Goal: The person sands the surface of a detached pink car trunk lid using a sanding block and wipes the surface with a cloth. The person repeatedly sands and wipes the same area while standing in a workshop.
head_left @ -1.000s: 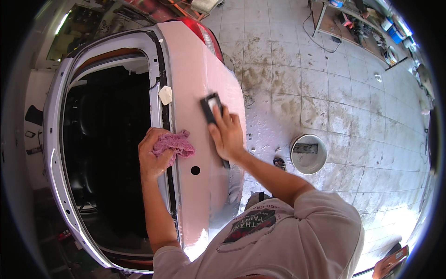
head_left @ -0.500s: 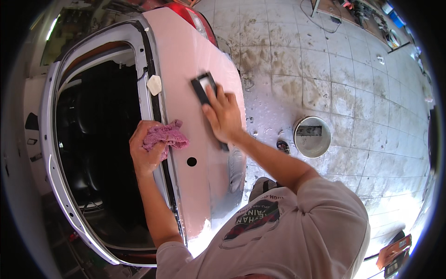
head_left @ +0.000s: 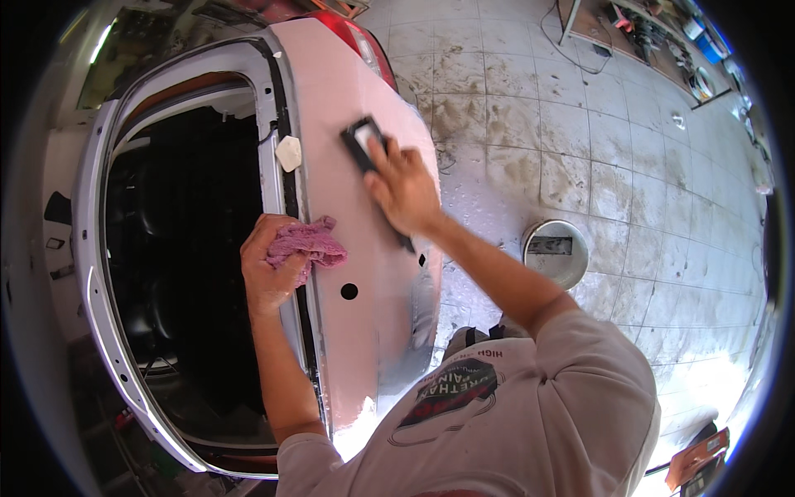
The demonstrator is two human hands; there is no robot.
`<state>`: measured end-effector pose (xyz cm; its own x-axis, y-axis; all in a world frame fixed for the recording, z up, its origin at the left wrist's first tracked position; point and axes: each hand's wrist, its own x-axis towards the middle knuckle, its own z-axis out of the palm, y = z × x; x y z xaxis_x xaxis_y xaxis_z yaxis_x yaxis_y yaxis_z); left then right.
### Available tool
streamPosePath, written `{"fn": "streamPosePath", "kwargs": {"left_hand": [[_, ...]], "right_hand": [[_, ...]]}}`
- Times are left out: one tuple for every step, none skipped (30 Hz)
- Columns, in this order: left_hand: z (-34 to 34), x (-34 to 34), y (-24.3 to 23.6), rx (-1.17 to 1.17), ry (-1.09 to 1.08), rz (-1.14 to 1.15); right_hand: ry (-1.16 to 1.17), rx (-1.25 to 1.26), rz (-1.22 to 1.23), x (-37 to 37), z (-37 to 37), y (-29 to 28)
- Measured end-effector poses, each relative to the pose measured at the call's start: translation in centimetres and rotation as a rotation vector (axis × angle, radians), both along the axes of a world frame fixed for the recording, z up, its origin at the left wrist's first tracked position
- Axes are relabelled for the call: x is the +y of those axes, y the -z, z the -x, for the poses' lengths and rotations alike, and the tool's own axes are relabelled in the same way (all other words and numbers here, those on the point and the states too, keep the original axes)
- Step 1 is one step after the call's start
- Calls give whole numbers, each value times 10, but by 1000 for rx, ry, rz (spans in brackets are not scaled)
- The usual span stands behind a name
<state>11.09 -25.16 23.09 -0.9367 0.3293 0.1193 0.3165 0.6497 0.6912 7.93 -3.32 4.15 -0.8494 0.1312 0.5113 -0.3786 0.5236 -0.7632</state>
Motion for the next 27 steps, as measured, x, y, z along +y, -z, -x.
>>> {"fn": "streamPosePath", "kwargs": {"left_hand": [[2, 1, -1, 29, 27, 17], [3, 0, -3, 39, 25, 15], [6, 4, -2, 46, 39, 7], [11, 11, -2, 49, 67, -4], [18, 20, 0, 28, 85, -24], [15, 14, 1, 4, 51, -24], [11, 9, 2, -19, 22, -27], [3, 3, 0, -35, -5, 2], [0, -2, -1, -42, -28, 26], [-1, -4, -1, -43, -42, 42], [3, -2, 1, -34, -26, 24], [2, -1, 2, -34, -18, 13], [-1, -4, 0, -33, -24, 13], [0, -3, 0, -17, -10, 21], [0, -4, -1, -2, 0, 29], [-1, -6, -1, 13, 7, 40], [1, -7, 0, -22, -14, 3], [1, -9, 3, -60, -41, -37], [0, -10, 7, -101, -65, -77], [7, 2, 8, -91, -24, -82], [14, 12, 6, -76, 7, -83], [14, 10, 6, -58, 7, -71], [13, 6, 7, -71, -10, -69], [10, 4, 3, -62, -21, -60], [4, -5, 3, -60, -52, -50], [2, -6, 5, -59, -56, -50], [2, -4, 5, -55, -62, -60]], "right_hand": [[43, -13, -4, 7, 33, -2], [-39, -168, 24, 21, 75, -15], [11, -163, 34, 34, 121, -14], [63, -186, -51, 48, 169, -7], [81, -198, -124, 69, 212, 9], [105, -249, -78, 55, 204, -1], [135, -301, -35, 44, 191, -9], [160, -353, 12, 30, 166, -20], [95, -341, 65, 16, 124, -25], [39, -324, 111, 5, 71, -31], [78, -179, 78, -9, 16, -20], [108, -44, 50, -23, -29, -8], [74, -58, 70, -28, -56, -9], [52, -69, 85, -28, -75, -10], [25, -81, 102, -31, -85, -11], [85, -47, 47, -31, -64, -5], [128, -48, 79, -28, -33, 3], [145, -159, 100, -18, 2, 0], [166, -272, 120, -4, 43, -1], [263, -322, 3, 19, 101, 35], [265, -426, 91, 43, 136, 48], [263, -424, 76, 33, 125, 52], [261, -416, 61, 21, 108, 49], [254, -406, 45, 7, 86, 41], [215, -409, 100, -22, 31, 25], [208, -340, 169, -37, -23, 8], [210, -164, 178, -48, -70, -1]]}}
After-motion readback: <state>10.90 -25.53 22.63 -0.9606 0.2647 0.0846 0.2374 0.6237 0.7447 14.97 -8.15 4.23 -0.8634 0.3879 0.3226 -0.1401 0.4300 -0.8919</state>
